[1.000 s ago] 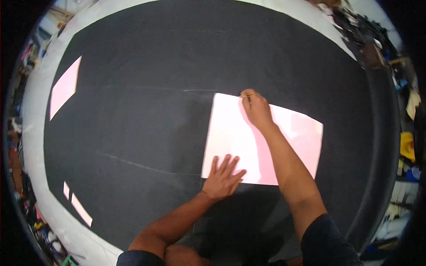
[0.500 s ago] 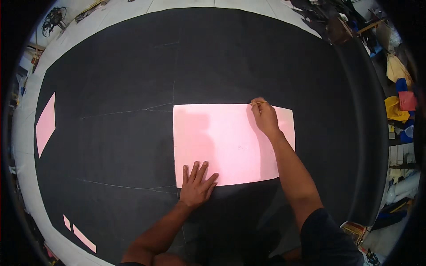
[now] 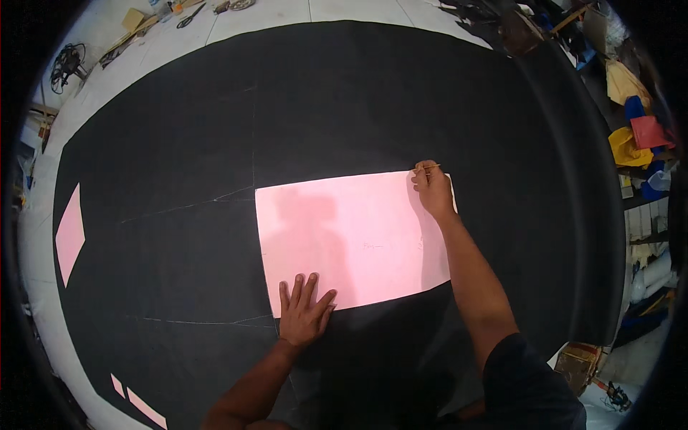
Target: Tracing patterns onto a large black textile sheet using a template and a marker.
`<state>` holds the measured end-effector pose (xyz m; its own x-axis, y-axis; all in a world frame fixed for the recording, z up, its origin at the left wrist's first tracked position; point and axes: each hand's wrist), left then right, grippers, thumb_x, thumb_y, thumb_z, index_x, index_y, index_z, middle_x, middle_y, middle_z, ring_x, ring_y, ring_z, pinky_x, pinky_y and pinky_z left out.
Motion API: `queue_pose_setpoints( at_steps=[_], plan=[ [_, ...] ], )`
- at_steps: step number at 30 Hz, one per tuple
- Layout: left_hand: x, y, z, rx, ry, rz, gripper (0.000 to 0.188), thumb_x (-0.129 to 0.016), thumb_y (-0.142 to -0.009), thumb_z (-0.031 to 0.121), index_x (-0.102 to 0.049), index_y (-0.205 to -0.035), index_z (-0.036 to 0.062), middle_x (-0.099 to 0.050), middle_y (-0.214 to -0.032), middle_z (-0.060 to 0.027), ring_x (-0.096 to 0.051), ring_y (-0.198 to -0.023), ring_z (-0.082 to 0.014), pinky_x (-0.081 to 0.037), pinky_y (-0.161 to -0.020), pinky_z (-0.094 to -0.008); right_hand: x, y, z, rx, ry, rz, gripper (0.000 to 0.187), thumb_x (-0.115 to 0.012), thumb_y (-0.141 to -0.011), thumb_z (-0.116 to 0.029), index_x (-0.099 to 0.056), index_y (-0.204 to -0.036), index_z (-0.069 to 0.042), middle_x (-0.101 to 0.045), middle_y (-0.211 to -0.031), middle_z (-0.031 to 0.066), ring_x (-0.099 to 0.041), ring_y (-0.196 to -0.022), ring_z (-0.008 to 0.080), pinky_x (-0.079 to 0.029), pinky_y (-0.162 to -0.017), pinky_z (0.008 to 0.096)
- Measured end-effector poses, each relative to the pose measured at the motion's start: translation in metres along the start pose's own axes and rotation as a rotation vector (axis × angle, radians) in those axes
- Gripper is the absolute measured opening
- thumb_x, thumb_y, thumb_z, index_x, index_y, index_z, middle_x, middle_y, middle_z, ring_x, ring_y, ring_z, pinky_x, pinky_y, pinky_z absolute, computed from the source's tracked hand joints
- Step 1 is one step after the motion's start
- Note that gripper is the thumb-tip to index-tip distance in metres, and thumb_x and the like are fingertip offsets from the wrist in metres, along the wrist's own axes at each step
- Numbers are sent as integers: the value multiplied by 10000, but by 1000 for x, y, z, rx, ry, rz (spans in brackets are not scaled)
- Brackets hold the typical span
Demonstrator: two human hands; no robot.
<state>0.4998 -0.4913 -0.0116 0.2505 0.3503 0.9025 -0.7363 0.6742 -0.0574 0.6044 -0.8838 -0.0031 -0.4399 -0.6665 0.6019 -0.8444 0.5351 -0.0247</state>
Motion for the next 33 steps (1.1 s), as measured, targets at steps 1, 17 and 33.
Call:
queue_pose_setpoints(
  at_steps=[1, 17, 33],
  plan=[
    [0, 0, 0, -6, -2, 0, 380, -675, -927, 334, -627, -1302, 292, -416, -1527, -174, -362, -1418, -422, -204, -1129, -678, -1, 2, 0, -21, -43, 28, 202, -529, -1009, -197, -619, -1011, -16, -683, -772, 117, -674, -671, 195, -535, -656, 349],
    [-1, 0, 1, 6, -5, -3, 354, -682, -922, 321, -648, -1271, 276, -417, -1523, -181, -336, -1434, -431, -165, -1155, -666, 40, -3, 39, -110, -2, 199, 212, -529, -996, -196, -628, -1048, -16, -703, -785, 111, -692, -686, 185, -546, -631, 345],
    [0, 0, 1, 8, -30, -7, 318, -675, -921, 317, -670, -1233, 255, -413, -1522, -190, -324, -1442, -421, -155, -1159, -663, 60, -1, 53, -123, 15, 251, 232, -523, -1008, -219, -628, -1050, -17, -701, -828, 151, -700, -673, 243, -561, -660, 375]
  ],
)
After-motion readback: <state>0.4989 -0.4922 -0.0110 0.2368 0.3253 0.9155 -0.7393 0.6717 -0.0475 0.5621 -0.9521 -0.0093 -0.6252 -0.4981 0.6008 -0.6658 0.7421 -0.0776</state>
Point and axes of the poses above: each hand's wrist, its own y-axis away from the middle knuckle, its own x-axis out of the back of the hand, z = x × y
